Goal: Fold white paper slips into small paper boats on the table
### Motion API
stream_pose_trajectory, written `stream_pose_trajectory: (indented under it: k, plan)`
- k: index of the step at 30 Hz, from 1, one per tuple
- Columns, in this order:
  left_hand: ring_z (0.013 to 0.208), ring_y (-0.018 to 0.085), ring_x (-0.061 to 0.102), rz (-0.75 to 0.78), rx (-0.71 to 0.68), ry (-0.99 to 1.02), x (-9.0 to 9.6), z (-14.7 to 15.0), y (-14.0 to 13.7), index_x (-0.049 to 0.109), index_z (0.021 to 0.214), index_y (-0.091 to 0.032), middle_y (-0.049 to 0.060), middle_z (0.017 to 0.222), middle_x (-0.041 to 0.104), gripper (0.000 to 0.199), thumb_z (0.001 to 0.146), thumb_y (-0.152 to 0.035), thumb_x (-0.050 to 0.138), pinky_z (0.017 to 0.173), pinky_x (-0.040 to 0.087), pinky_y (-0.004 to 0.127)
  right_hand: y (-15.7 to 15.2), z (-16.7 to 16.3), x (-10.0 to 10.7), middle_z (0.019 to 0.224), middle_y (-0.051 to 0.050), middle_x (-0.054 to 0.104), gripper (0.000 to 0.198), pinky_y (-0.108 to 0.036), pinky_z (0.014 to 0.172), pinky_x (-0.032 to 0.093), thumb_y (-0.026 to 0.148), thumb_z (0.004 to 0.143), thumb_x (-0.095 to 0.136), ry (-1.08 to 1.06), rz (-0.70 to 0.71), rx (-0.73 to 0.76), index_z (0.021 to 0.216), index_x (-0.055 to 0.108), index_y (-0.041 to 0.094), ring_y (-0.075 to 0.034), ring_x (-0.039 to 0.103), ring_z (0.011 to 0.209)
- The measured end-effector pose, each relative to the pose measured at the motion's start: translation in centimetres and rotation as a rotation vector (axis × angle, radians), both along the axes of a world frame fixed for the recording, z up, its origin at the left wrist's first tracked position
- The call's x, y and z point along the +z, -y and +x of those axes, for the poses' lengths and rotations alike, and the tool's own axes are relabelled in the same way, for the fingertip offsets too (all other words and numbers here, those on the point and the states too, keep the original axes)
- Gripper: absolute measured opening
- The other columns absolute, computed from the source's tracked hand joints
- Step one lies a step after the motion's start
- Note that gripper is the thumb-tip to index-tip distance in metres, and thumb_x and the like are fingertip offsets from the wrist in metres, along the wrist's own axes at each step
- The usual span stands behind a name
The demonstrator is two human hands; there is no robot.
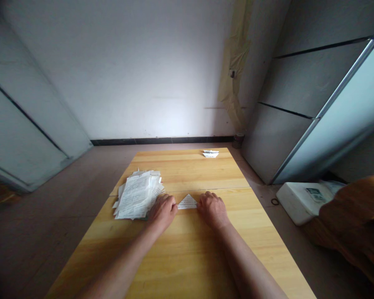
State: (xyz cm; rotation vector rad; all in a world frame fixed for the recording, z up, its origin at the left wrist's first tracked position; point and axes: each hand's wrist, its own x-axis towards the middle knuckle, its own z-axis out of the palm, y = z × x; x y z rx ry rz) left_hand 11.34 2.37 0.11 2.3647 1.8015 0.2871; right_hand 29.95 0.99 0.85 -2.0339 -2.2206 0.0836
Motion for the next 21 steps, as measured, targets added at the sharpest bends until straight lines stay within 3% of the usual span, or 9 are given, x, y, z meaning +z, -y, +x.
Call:
stream_pose_trajectory:
  k: [21]
  plan:
    - [0.089,0.020,0.056,0.044,0.017,-0.031,-0.44,-0.02,0.39,0.058,0.083,-0.018,0.006,0.087,0.061,0.008,0.086,-0.019,0.051,0.075,0.040,0.030,-0.18,0.05,-0.07,0.086,-0.006,0.063,0.010,-0.024,0.069,0.037,0.018,0.086,0.053,-0.044,-0.046,-0.022,0.081,0.061,0.018,-0.017,0.060,0.085]
